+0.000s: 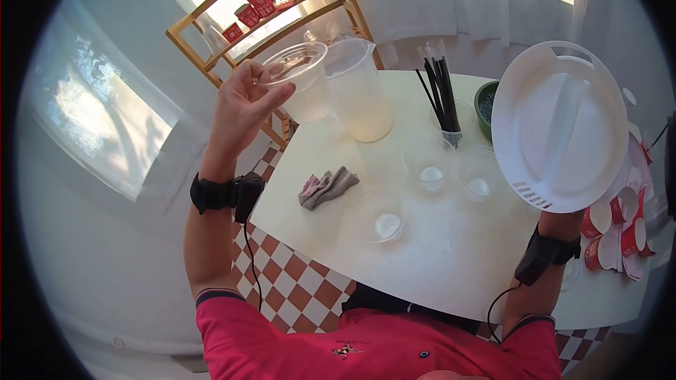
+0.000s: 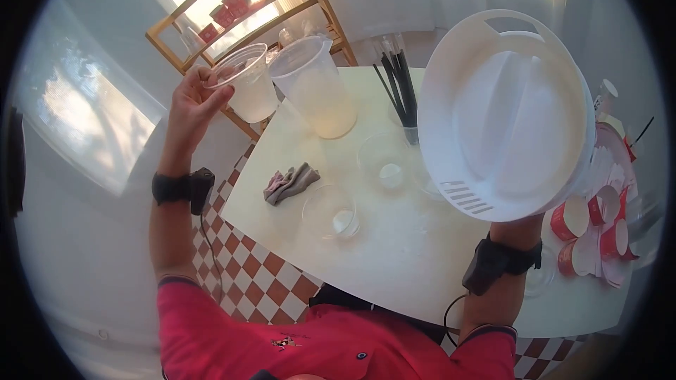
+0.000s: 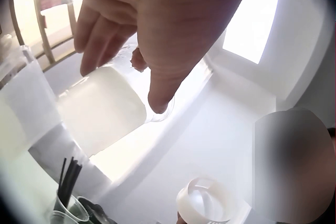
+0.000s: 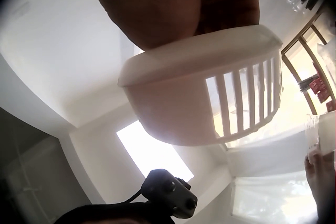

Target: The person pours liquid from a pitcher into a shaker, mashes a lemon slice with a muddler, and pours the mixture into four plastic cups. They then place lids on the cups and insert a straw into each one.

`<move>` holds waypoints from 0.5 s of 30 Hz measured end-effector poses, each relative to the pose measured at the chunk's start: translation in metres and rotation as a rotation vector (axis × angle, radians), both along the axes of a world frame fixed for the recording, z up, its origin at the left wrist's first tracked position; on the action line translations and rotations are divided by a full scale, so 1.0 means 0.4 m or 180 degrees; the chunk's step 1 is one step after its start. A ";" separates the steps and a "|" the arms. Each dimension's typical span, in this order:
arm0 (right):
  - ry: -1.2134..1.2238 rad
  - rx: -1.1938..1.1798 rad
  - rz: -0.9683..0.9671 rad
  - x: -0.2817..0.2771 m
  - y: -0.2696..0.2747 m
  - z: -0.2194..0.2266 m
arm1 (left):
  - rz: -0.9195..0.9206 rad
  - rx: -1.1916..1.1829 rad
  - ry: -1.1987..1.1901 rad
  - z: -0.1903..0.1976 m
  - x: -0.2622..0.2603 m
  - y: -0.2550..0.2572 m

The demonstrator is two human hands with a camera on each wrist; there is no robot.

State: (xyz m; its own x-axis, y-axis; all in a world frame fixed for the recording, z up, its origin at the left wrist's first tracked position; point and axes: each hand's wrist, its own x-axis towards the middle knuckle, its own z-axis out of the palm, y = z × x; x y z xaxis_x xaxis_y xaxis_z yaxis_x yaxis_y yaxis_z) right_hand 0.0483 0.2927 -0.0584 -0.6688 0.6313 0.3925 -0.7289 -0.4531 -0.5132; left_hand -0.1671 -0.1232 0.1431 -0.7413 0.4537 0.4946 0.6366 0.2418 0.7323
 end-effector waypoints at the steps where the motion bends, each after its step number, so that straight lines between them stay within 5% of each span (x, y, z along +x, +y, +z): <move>1: 0.0007 0.0000 0.0029 0.001 -0.001 -0.001 | 0.0081 -0.0210 0.0123 0.019 -0.029 -0.002; 6: -0.0026 0.0008 0.0070 0.011 -0.014 -0.018 | 0.1130 -0.1878 0.0805 0.103 -0.152 0.018; 15: 0.0015 0.0022 0.0076 -0.010 0.003 0.007 | 0.1568 -0.3540 0.1677 0.141 -0.180 0.167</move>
State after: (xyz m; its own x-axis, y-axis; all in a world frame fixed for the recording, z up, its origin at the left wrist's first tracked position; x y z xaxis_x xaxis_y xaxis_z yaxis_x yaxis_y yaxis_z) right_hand 0.0441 0.2940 -0.0555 -0.6818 0.6125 0.3999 -0.7203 -0.4668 -0.5130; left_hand -0.2389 -0.0562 0.1995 -0.7794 0.5422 0.3140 0.4551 0.8344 -0.3111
